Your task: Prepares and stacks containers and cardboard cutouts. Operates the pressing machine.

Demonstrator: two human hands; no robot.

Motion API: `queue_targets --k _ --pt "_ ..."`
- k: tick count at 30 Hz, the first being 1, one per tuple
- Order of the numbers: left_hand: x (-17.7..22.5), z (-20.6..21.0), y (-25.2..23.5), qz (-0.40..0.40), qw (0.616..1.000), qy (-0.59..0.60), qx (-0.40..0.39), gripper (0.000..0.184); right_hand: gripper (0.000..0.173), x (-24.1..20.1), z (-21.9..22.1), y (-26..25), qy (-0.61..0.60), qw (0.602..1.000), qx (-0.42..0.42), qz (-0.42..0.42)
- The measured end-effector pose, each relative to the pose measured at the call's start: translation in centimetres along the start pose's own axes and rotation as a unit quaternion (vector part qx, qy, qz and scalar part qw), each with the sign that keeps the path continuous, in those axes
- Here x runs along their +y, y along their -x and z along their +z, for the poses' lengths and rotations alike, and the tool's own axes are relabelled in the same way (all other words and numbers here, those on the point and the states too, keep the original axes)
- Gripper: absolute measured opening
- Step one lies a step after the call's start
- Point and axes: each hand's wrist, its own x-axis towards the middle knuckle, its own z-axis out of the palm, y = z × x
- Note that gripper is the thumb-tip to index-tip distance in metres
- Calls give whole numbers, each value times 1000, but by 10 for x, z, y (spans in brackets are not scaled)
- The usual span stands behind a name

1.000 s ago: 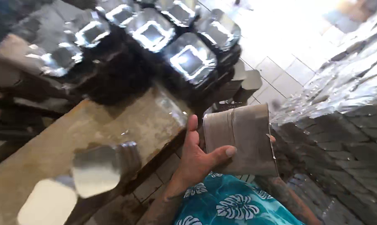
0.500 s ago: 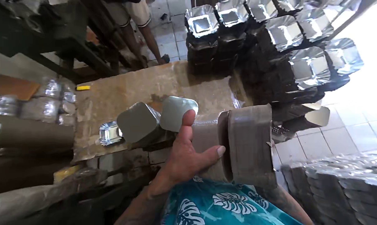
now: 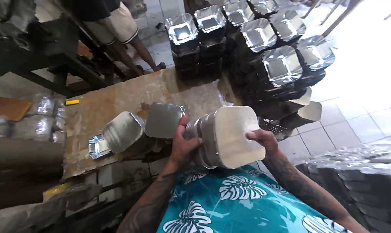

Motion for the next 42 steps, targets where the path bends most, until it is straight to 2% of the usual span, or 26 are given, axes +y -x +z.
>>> queue_targets --k 2,7,11,15,19,30,36,40,42 --pt "-12 -11 2 9 998 47 -31 79 25 -4 -1 11 -17 1000 21 16" --pt "-34 -33 -1 28 977 190 -96 66 30 -29 3 37 45 995 83 13" --pt "-39 -36 -7 52 960 252 -113 58 23 -44 6 54 72 987 142 -26" --pt "-41 -39 -11 52 950 282 -122 60 12 -54 9 60 85 981 158 -73" --pt "-42 -38 -17 56 952 264 -148 61 11 -50 17 53 89 985 117 -93" --pt "-43 -40 -17 44 944 276 -174 68 15 -35 26 36 84 989 117 -39" --pt "-45 -55 -26 4 931 310 -192 62 23 -58 25 28 195 976 99 -21" --pt "-41 -69 -31 -35 923 310 -224 60 31 -87 18 26 287 957 21 -25" --pt "-42 -72 -35 -30 905 339 -255 57 29 -100 15 23 314 949 -17 -29"
